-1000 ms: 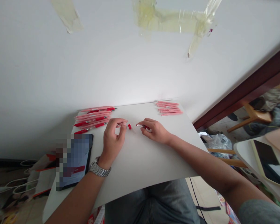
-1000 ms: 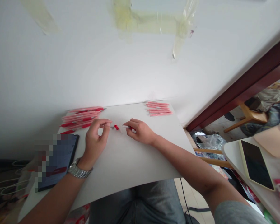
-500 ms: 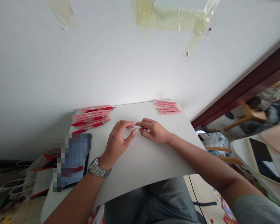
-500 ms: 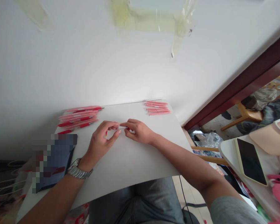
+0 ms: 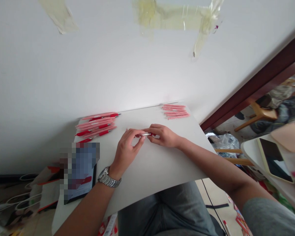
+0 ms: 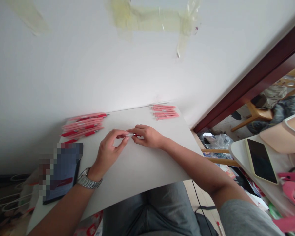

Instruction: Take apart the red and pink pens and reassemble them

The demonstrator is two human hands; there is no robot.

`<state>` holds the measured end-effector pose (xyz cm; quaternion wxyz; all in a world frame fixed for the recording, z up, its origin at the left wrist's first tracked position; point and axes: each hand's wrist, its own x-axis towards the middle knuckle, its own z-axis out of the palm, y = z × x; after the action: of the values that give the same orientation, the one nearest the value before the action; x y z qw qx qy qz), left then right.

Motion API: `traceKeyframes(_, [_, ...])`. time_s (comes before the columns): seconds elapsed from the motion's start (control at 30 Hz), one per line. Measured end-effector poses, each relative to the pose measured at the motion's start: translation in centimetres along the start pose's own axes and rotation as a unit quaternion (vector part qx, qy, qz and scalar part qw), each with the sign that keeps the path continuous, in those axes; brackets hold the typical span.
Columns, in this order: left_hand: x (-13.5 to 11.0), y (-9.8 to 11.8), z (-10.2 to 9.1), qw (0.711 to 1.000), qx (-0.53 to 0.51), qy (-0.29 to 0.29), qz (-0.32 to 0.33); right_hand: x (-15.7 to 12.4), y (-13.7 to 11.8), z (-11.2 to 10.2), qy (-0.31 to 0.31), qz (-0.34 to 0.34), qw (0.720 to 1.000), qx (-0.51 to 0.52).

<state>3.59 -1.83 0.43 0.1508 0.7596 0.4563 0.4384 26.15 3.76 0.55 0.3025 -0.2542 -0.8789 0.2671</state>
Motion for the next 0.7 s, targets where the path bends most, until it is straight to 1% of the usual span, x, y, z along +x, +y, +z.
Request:
traceKeyframes(0.1, [0.0,-0.1,-0.1,1.0,0.001,0.013,-0.013,0.0,0.0,-0.3,0.005,0.029,0.999,0.037])
traceKeyframes(0.2, [-0.1,-0.2,-0.2,0.999,-0.003,0.032,-0.033,-0.1,0.1,-0.5,0.019,0.095,0.989,0.108])
traceKeyframes(0.27, [-0.1,-0.3,-0.2,0.998,-0.007,0.045,-0.044,-0.1,0.2,-0.4,0.03,0.145,0.975,0.167])
traceKeyframes(0.37, [-0.1,-0.4,-0.2,0.996,-0.008,0.063,-0.057,0.1,0.5,-0.1,0.04,0.195,0.937,0.287])
traceKeyframes(0.5, [0.1,-0.4,-0.2,0.995,-0.009,0.078,-0.066,0.3,0.8,0.3,0.052,0.236,0.869,0.431])
traceKeyframes(0.6, [0.2,-0.4,-0.2,0.993,-0.006,0.086,-0.08,0.4,0.8,0.5,0.059,0.272,0.828,0.487])
traceKeyframes(0.7, [0.2,-0.5,-0.2,0.993,-0.005,0.089,-0.084,0.5,0.8,0.5,0.072,0.295,0.805,0.51])
